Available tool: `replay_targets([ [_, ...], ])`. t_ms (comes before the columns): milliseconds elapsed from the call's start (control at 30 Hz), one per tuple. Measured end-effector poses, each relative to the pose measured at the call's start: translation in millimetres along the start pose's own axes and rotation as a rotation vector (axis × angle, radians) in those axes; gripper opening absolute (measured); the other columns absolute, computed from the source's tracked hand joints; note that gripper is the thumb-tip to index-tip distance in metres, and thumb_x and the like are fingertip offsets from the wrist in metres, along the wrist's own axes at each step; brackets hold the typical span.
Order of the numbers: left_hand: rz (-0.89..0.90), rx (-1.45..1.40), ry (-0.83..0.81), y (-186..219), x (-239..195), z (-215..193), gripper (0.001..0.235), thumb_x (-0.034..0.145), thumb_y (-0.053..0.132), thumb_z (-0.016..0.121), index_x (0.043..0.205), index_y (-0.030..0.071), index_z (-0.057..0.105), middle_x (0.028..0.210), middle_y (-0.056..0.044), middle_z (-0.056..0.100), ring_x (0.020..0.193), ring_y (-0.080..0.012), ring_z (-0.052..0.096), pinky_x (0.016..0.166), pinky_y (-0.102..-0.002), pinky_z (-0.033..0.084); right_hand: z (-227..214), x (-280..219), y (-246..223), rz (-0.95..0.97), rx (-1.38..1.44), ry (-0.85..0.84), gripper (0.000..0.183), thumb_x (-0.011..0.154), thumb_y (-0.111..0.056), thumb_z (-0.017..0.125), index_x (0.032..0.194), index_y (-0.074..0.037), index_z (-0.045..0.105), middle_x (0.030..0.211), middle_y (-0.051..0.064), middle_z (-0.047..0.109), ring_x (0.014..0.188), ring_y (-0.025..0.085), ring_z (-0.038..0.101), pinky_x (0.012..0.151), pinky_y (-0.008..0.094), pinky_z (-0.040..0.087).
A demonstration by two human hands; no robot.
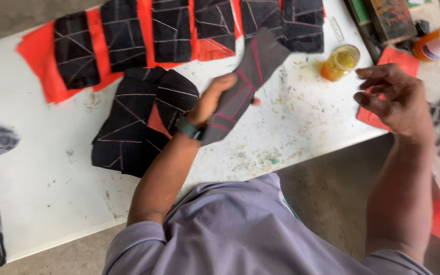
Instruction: The person repeatedly folds black fabric pieces with red geometric stitching and places them into a growing stack on a white table. The person handles each piece one at a time, aligning edges and pressing folds before stacking.
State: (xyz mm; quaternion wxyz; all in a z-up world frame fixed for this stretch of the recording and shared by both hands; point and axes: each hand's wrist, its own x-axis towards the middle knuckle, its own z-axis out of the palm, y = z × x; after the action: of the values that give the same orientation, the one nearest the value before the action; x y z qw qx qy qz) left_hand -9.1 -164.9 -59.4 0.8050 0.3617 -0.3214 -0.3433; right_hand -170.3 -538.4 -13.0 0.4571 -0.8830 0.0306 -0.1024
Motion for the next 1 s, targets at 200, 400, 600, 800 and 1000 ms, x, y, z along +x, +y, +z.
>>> replay_targets([
  [200, -0.277, 1.613, -0.047, -76, 58, 21, 0.067, 0.101, 0.056, 0.053, 0.157, 0.024, 0.038, 0.161, -0.017, 0.026, 0.125, -0.0294, 0.058, 0.114, -0.071, 0.019, 42, -26, -6, 0.309, 0.510, -0.301, 0.094, 0.083, 0.000, 0.073, 0.166, -0.009, 0.031, 0.107, 0.011, 0.068, 0.084, 0.015, 0.062, 0.076, 0.027, 0.053],
  [400, -0.420, 1.556, -0.243, -79, 45, -21, 0.052, 0.094, 0.033, 0.067, 0.145, 0.034, 0.056, 0.161, -0.005, 0.030, 0.131, -0.0217, 0.054, 0.119, -0.065, 0.009, 57, -5, 12, 0.511, 0.424, -0.550, 0.108, 0.083, -0.006, 0.065, 0.170, -0.018, 0.003, 0.084, 0.016, 0.072, 0.054, 0.012, 0.054, 0.049, 0.025, 0.045],
  [600, -0.371, 1.523, -0.262, -78, 46, -31, 0.053, 0.093, 0.029, 0.070, 0.144, 0.033, 0.058, 0.160, -0.004, 0.031, 0.142, -0.0218, 0.041, 0.118, -0.061, 0.009, 63, 27, 18, 0.553, 0.452, -0.526, 0.102, 0.087, -0.007, 0.065, 0.171, -0.016, 0.007, 0.082, 0.014, 0.073, 0.048, 0.010, 0.051, 0.048, 0.023, 0.045],
  [800, -0.378, 1.519, -0.258, -82, 43, -34, 0.054, 0.094, 0.029, 0.069, 0.146, 0.033, 0.056, 0.161, -0.005, 0.030, 0.142, -0.0222, 0.041, 0.120, -0.062, 0.008, 82, 11, -23, 0.559, -0.014, -0.574, 0.104, 0.080, -0.004, 0.068, 0.167, -0.021, 0.015, 0.071, 0.013, 0.073, 0.044, 0.012, 0.053, 0.044, 0.028, 0.047],
  [1000, -0.323, 1.517, -0.255, -87, 42, -37, 0.053, 0.093, 0.028, 0.071, 0.145, 0.032, 0.058, 0.161, -0.006, 0.031, 0.145, -0.0241, 0.038, 0.119, -0.062, 0.009, 141, -45, -70, 0.362, -0.530, -0.789, 0.091, 0.089, -0.008, 0.061, 0.165, -0.020, 0.012, 0.056, 0.012, 0.067, 0.041, 0.016, 0.054, 0.045, 0.033, 0.056],
])
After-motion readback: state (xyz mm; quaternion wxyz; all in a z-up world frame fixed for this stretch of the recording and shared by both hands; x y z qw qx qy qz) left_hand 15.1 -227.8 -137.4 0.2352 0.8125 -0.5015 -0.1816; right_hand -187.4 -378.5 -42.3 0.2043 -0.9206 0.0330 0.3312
